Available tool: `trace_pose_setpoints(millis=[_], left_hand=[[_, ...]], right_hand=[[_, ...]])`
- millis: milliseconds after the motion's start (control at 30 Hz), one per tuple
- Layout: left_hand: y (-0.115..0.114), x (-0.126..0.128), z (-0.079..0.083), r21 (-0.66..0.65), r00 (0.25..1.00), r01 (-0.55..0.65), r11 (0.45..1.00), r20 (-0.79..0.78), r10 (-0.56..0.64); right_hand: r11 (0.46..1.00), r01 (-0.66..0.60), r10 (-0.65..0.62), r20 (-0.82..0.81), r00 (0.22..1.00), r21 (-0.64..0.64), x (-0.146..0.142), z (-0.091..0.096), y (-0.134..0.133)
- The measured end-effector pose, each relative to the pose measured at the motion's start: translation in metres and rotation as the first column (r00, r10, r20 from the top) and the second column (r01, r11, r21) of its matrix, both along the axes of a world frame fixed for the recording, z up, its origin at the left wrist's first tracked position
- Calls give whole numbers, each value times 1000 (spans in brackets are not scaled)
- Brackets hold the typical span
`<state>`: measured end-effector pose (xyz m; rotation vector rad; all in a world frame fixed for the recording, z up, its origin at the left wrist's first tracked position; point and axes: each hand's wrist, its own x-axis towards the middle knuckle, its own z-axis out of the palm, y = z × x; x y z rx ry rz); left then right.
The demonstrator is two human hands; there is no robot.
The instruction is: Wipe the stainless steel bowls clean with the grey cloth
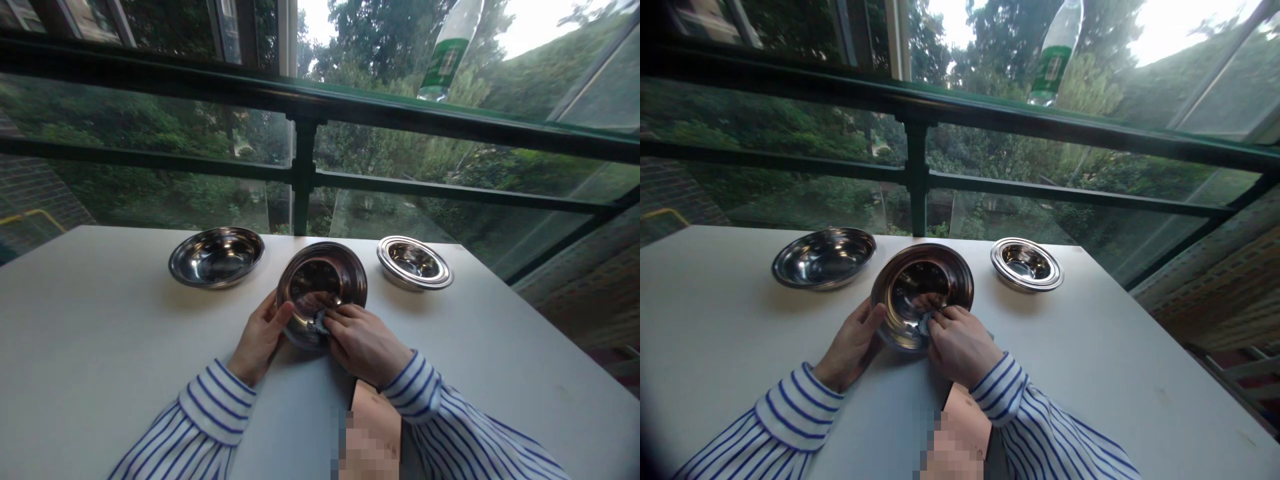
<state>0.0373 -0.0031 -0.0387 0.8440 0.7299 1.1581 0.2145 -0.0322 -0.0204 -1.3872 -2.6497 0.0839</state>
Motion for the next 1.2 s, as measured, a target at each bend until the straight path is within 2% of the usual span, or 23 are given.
trace_pose_setpoints(millis=[167,233,400,467,633,833,1067,1200], left_hand=[[0,0,-2,14,1000,-13,1000,-18,14],[1,0,-1,16,999,-22,1000,-28,22],[1,0,-1,25,998,-41,999,-36,42],[1,1,-1,17,999,-36,999,-39,37],[2,0,-5,38,999,-35,999,-36,36],[2,1,-5,25,999,-32,999,-36,33],[2,0,-5,46,996,-51,998,-71,54],[4,0,-7,33,990,-96,995,-101,99]], right_hand=[[982,-185,186,-120,975,25,-13,-7,-3],[987,-162,160,-108,981,-10,-10,-5,-3],[1000,28,-28,11,1000,-13,5,4,-1],[1000,-5,5,-9,1000,-24,2,3,-1],[981,-188,179,-185,966,-36,-15,-6,-4],[991,-119,113,-104,988,-58,-3,-1,-3],[980,-200,197,-163,967,2,-18,-8,-4],[989,-142,139,-72,988,-34,-8,-4,-2]])
